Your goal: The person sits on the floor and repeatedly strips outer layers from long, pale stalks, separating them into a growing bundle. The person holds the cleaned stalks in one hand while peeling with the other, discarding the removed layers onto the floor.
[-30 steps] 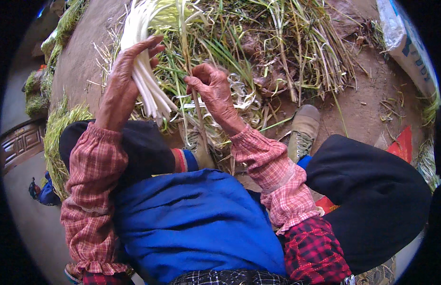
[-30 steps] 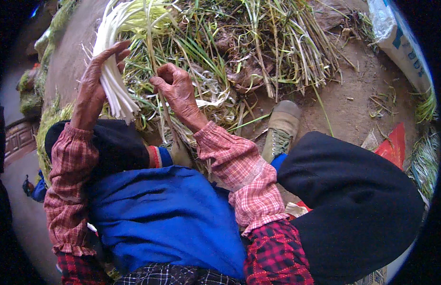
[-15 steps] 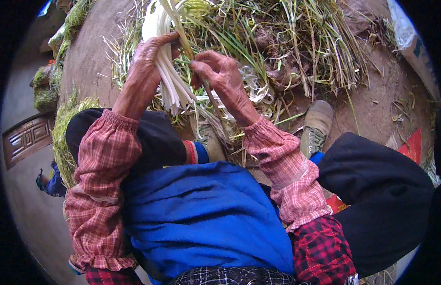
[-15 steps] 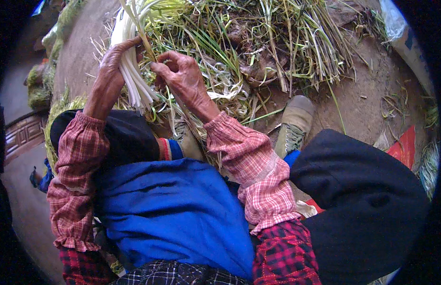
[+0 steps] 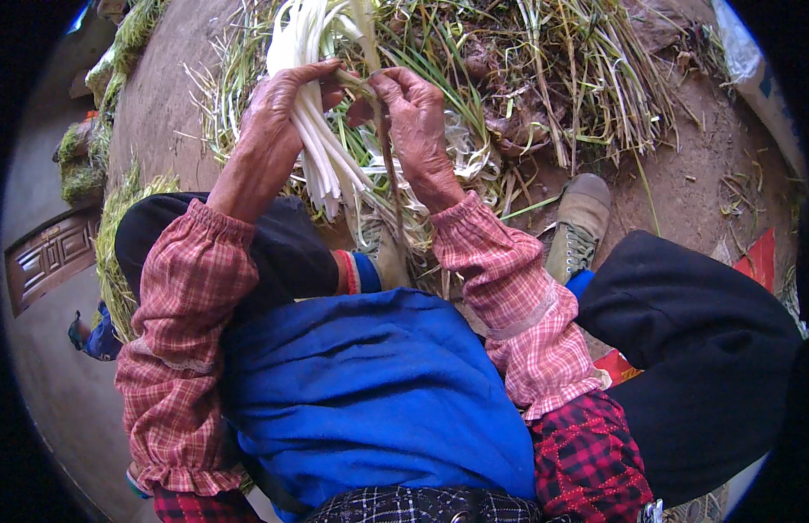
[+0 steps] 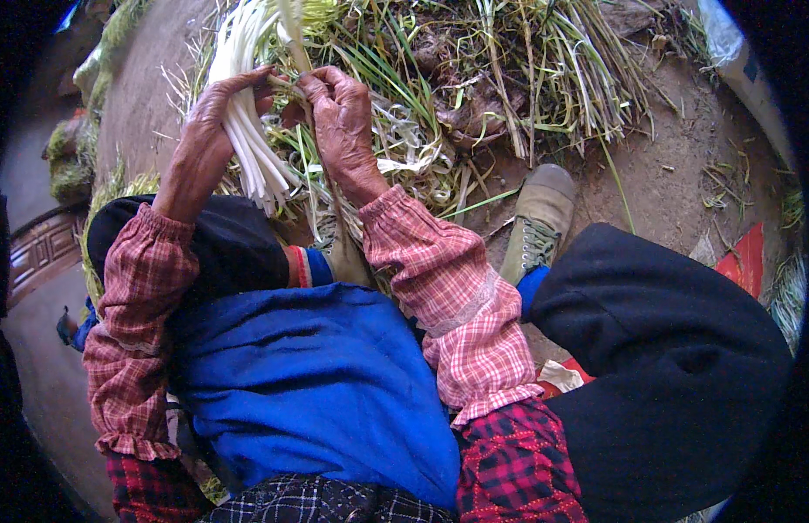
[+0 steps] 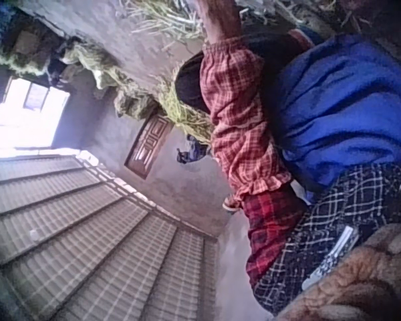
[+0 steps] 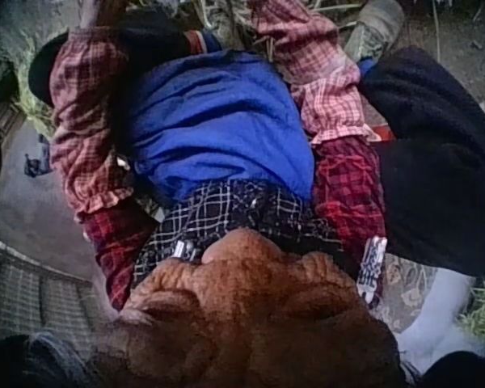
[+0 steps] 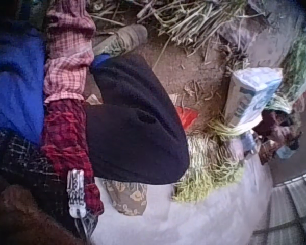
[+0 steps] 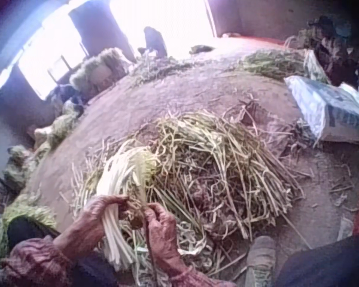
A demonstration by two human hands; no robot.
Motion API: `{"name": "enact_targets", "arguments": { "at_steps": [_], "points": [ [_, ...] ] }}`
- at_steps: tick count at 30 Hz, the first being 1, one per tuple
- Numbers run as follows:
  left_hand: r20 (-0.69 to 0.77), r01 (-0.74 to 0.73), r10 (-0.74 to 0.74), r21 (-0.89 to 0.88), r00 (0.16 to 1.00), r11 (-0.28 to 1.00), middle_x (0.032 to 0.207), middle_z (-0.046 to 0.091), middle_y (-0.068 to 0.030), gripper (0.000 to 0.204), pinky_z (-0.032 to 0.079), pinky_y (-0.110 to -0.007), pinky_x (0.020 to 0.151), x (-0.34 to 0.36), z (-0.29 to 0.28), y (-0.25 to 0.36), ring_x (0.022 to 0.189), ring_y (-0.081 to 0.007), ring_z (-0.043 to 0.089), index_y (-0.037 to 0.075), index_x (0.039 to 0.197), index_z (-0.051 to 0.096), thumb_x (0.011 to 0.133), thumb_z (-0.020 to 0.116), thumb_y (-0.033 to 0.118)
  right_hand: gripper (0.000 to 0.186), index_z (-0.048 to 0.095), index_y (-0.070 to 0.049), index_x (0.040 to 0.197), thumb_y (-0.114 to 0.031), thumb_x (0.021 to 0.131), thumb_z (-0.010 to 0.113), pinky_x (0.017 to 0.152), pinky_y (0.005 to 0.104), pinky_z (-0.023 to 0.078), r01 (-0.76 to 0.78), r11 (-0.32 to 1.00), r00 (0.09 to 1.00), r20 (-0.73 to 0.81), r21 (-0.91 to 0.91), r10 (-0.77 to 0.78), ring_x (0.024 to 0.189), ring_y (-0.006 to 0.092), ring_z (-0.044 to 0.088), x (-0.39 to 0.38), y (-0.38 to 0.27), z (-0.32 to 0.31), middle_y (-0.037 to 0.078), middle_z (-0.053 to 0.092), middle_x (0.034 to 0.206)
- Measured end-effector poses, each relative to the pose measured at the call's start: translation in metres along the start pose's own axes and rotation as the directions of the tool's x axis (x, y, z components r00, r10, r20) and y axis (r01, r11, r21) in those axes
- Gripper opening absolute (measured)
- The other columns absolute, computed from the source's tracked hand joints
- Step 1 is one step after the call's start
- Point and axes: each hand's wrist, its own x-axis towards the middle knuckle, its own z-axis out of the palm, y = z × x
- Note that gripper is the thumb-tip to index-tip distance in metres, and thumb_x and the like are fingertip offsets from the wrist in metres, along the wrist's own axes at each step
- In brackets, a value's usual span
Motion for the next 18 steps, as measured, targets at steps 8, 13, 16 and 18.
{"name": "enact_targets", "arguments": {
  "at_steps": [8,13,16,18],
  "points": [
    [0.025,0.058,-0.058,0.009,0.998,0.998,0.081,0.066,-0.0054,0.028,0.047,-0.02,0.056,0.007,0.004,-0.005,0.064,-0.0113,0.058,-0.002,0.103,0.064,0.081,0.069,0.015,0.023,0.059,-0.001,0.095,-0.022,0.097,0.049,0.054,0.0265,0.057,-0.128,0.976,0.985,-0.091,0.175,0.145,0.073,0.0185,0.069,0.012,0.011,-0.022,0.01,0.069,0.085],
    [0.089,-0.012,0.007,0.047,0.996,0.999,0.079,0.064,-0.0032,0.026,0.041,-0.019,0.051,0.002,-0.004,-0.008,0.06,-0.0088,0.051,0.0,0.1,0.063,0.081,0.069,0.017,0.027,0.061,-0.004,0.091,-0.024,0.098,0.045,0.062,0.0333,0.058,-0.077,0.953,0.98,-0.152,0.292,0.126,0.078,0.0236,0.069,0.022,0.012,-0.047,0.013,0.07,0.085],
    [0.127,0.045,-0.055,0.082,0.99,0.996,0.079,0.064,-0.0041,0.022,0.041,-0.018,0.053,-0.007,0.002,0.011,0.061,-0.0082,0.05,0.0,0.097,0.062,0.084,0.066,0.017,0.025,0.062,-0.005,0.091,-0.025,0.097,0.049,0.062,0.0306,0.057,-0.065,0.961,0.961,-0.243,0.269,0.133,0.08,0.0222,0.07,0.037,0.013,-0.099,0.011,0.07,0.085],
    [0.075,0.094,-0.099,0.062,0.992,0.994,0.08,0.065,-0.005,0.021,0.044,-0.018,0.056,0.006,-0.001,0.005,0.063,-0.0097,0.055,-0.002,0.098,0.062,0.086,0.065,0.015,0.025,0.06,-0.006,0.084,-0.027,0.095,0.051,0.044,0.025,0.05,-0.031,0.978,0.961,-0.261,0.208,0.086,0.064,0.0203,0.069,0.039,0.009,-0.111,0.007,0.067,0.071]
  ]
}}
